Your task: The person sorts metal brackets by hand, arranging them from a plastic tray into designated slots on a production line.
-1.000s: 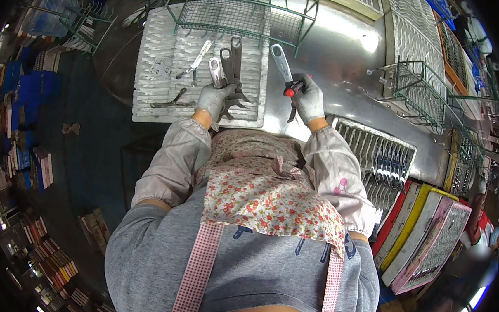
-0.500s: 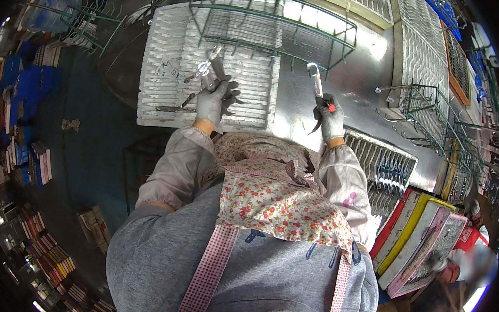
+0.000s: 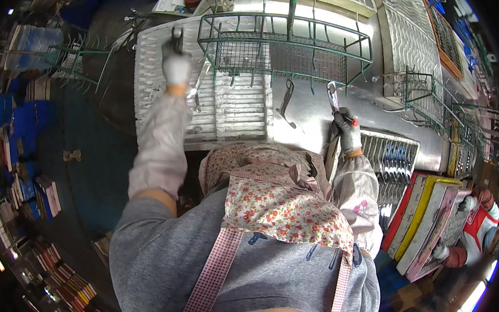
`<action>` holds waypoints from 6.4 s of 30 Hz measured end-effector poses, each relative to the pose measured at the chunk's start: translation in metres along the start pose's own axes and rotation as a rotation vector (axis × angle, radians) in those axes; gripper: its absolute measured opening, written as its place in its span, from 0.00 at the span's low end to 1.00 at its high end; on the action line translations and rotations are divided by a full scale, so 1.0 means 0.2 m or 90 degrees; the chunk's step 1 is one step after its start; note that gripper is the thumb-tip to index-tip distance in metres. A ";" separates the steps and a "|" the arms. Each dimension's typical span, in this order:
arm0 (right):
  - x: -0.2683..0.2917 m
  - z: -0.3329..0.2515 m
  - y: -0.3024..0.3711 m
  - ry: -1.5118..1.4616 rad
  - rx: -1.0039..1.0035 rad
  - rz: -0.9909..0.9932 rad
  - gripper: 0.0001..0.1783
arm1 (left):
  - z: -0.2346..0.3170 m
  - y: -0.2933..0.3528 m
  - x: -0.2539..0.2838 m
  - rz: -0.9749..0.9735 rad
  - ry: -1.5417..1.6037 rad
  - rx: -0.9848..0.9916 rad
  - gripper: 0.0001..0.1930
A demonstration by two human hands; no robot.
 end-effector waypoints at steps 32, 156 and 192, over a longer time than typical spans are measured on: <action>0.82 0.87 1.47 0.499 -0.362 0.609 0.13 | -0.88 0.49 -0.45 -0.336 0.088 0.595 0.24; 0.59 -0.49 1.67 0.536 0.675 0.271 0.17 | 1.73 1.96 -0.93 -0.859 0.644 0.067 0.16; 0.50 -0.63 1.42 0.356 0.670 0.251 0.18 | 1.97 1.62 -0.56 -0.750 0.267 -0.719 0.13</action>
Point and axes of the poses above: each hand's wrist, its own y-axis away from the middle knuckle, its own x-axis out of the back of the hand, z = x × y, the point moved 7 cm from there along -y, towards the middle knuckle, and after that the axes turned 6 degrees about -z, right-handed, at the moved point
